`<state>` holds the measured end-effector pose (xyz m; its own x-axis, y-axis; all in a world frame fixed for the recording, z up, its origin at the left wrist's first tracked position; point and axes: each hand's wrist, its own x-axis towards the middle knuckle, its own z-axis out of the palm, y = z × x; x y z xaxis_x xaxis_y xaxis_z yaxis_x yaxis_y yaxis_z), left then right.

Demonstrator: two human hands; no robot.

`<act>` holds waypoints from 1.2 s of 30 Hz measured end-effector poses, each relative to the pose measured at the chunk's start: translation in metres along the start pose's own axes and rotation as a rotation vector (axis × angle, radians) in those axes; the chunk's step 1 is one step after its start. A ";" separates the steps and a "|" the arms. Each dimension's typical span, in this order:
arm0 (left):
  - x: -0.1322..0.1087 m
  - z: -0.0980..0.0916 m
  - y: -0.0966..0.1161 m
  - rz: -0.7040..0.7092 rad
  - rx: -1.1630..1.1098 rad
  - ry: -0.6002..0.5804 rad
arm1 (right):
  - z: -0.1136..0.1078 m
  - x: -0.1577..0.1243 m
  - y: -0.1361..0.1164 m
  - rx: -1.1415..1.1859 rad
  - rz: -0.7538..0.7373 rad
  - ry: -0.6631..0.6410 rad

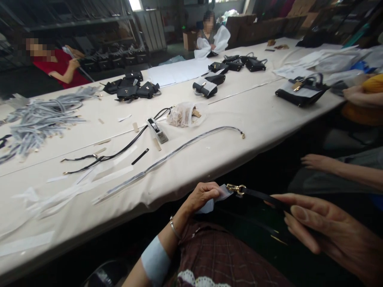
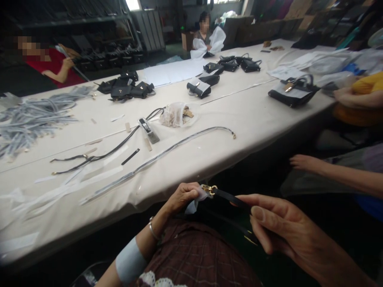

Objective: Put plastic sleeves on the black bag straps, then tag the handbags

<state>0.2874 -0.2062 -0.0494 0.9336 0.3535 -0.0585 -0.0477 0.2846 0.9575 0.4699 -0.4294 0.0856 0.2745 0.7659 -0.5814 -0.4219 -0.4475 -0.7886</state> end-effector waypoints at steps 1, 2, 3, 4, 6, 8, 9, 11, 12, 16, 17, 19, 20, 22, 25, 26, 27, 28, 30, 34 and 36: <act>0.000 0.000 0.000 0.008 -0.003 -0.005 | 0.000 0.000 -0.001 0.016 0.017 -0.021; 0.001 0.000 0.000 0.016 0.000 -0.006 | 0.000 0.001 -0.001 0.036 0.035 -0.040; 0.001 0.001 -0.001 0.021 0.008 -0.008 | 0.000 0.001 -0.001 0.058 0.045 -0.051; 0.002 0.002 -0.001 0.025 0.009 -0.001 | 0.000 0.002 -0.002 0.081 0.052 -0.054; 0.003 0.006 -0.001 0.014 -0.053 0.013 | 0.004 0.003 -0.003 0.128 0.042 -0.039; 0.004 0.012 0.002 -0.022 -0.236 -0.013 | 0.010 0.005 -0.004 0.172 -0.001 0.013; 0.005 0.015 0.005 -0.034 -0.350 -0.035 | 0.012 0.006 -0.004 0.184 -0.022 0.037; 0.007 0.022 0.015 -0.006 -0.535 -0.070 | 0.015 0.010 -0.005 0.179 -0.045 0.046; 0.007 0.025 0.022 0.030 -0.584 -0.080 | 0.015 0.011 -0.005 0.164 -0.040 0.032; 0.012 0.028 0.045 0.048 -0.516 -0.208 | 0.010 0.019 -0.006 0.094 0.024 -0.048; 0.013 0.028 0.048 -0.001 -0.459 -0.240 | 0.009 0.021 -0.007 0.078 0.025 -0.052; 0.014 0.027 0.046 -0.092 -0.377 -0.228 | 0.009 0.023 -0.009 0.049 0.020 -0.044; 0.014 0.027 0.043 -0.123 -0.370 -0.191 | 0.009 0.024 -0.010 0.038 0.019 -0.033; 0.012 0.025 0.034 -0.168 -0.407 -0.132 | 0.010 0.025 -0.010 0.014 0.031 -0.021; 0.003 0.016 0.017 -0.234 -0.470 -0.168 | 0.010 0.027 -0.011 -0.009 0.051 -0.026; -0.001 0.010 0.011 -0.247 -0.498 -0.170 | 0.009 0.027 -0.011 -0.004 0.048 -0.014; -0.005 0.004 0.006 -0.246 -0.537 -0.151 | 0.007 0.027 -0.012 0.010 0.040 0.007; -0.008 -0.002 0.001 -0.227 -0.582 -0.109 | 0.004 0.026 -0.014 0.028 0.029 0.035; -0.013 -0.013 -0.005 -0.160 -0.636 0.011 | 0.000 0.024 -0.019 0.059 0.012 0.083; -0.011 -0.016 -0.006 -0.118 -0.514 0.140 | -0.003 0.023 -0.030 0.062 -0.007 0.117; -0.005 -0.010 -0.003 -0.121 -0.451 0.118 | -0.002 0.024 -0.032 0.068 -0.022 0.116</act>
<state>0.2795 -0.1999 -0.0544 0.8965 0.3852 -0.2189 -0.1146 0.6789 0.7252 0.4914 -0.3976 0.0969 0.3805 0.7152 -0.5863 -0.4711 -0.3957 -0.7883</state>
